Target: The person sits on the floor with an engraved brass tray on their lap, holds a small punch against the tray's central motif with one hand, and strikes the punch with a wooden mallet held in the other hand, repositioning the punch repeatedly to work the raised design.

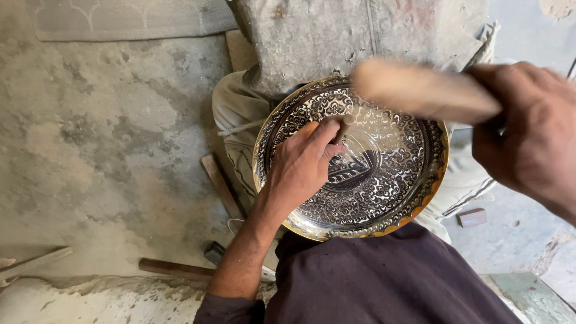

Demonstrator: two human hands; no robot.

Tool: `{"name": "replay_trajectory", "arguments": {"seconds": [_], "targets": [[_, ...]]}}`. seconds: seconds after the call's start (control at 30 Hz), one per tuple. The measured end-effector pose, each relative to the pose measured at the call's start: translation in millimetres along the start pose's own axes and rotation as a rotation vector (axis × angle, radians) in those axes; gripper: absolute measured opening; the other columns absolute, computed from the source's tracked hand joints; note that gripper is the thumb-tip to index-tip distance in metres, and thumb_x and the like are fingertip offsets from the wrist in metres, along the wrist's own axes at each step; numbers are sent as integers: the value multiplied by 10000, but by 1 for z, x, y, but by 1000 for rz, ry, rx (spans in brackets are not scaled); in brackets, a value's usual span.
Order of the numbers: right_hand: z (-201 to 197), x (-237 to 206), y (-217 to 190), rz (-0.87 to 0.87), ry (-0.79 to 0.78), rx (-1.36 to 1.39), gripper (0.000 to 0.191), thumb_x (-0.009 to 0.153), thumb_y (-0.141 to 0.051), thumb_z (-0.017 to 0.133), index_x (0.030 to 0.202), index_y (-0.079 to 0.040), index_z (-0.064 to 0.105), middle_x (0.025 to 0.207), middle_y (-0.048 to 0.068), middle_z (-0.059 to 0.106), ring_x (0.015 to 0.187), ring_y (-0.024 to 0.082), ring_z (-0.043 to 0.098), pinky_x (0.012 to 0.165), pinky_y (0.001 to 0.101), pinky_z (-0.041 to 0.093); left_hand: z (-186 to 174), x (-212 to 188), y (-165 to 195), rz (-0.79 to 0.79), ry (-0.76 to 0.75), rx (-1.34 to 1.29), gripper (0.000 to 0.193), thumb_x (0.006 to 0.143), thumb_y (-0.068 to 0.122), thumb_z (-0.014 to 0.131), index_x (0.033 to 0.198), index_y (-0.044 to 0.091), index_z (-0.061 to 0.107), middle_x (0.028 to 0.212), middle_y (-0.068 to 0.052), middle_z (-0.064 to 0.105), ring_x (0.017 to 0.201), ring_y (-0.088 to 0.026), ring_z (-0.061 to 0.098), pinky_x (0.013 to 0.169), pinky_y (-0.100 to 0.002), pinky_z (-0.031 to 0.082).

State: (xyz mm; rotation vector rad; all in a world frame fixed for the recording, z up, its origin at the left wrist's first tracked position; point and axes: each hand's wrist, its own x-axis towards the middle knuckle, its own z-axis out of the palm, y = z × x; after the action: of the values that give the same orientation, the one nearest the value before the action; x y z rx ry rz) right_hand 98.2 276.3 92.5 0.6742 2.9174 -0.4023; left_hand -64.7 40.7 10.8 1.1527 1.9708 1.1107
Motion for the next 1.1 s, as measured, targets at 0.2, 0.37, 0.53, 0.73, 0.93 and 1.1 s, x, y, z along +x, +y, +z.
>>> {"name": "replay_trajectory", "arguments": {"seconds": [0.2, 0.37, 0.53, 0.73, 0.93, 1.1], "targets": [[-11, 8, -15, -45, -25, -111, 516, 754, 42, 742, 1263, 5, 664, 1012, 193, 729, 937, 334, 701, 867, 427, 574, -1, -1, 1, 4, -8, 20, 327, 997, 120, 699, 1288, 103, 553, 968, -120, 676, 847, -324, 727, 688, -441, 554], [-6, 13, -12, 41, -37, 91, 515, 767, -1, 724, 1265, -38, 599, 1005, 103, 716, 927, 255, 706, 849, 410, 576, 2, 1, -1, -17, -20, 46, 364, 974, 124, 707, 1304, 108, 554, 948, -103, 680, 800, -296, 727, 660, -422, 575], [8, -6, 7, 212, -48, 341, 506, 806, -16, 759, 1262, -54, 543, 1027, 64, 717, 931, 204, 710, 825, 356, 588, 2, 2, -2, -16, -42, 46, 387, 978, 103, 691, 1336, 128, 545, 962, -90, 690, 805, -269, 739, 650, -403, 582], [21, -3, 11, 207, 6, 690, 423, 900, 40, 689, 1281, -4, 511, 1103, 105, 680, 972, 184, 688, 828, 333, 582, -2, 0, 1, -47, -62, 61, 382, 973, 97, 693, 1326, 139, 553, 950, -89, 695, 798, -292, 731, 645, -418, 575], [11, -2, 12, 33, 35, 288, 571, 824, 58, 737, 1358, -50, 567, 1088, 129, 710, 1003, 259, 701, 920, 384, 582, 0, -1, 0, -18, -40, 19, 367, 991, 79, 670, 1331, 149, 548, 971, -71, 701, 826, -258, 754, 651, -401, 574], [19, -7, 18, -92, -142, -447, 523, 764, -5, 813, 1251, -136, 674, 981, 72, 747, 934, 232, 729, 875, 357, 609, 1, 1, -2, 16, -36, 41, 341, 993, 95, 689, 1301, 149, 553, 985, -69, 695, 807, -247, 739, 659, -378, 587]]}}
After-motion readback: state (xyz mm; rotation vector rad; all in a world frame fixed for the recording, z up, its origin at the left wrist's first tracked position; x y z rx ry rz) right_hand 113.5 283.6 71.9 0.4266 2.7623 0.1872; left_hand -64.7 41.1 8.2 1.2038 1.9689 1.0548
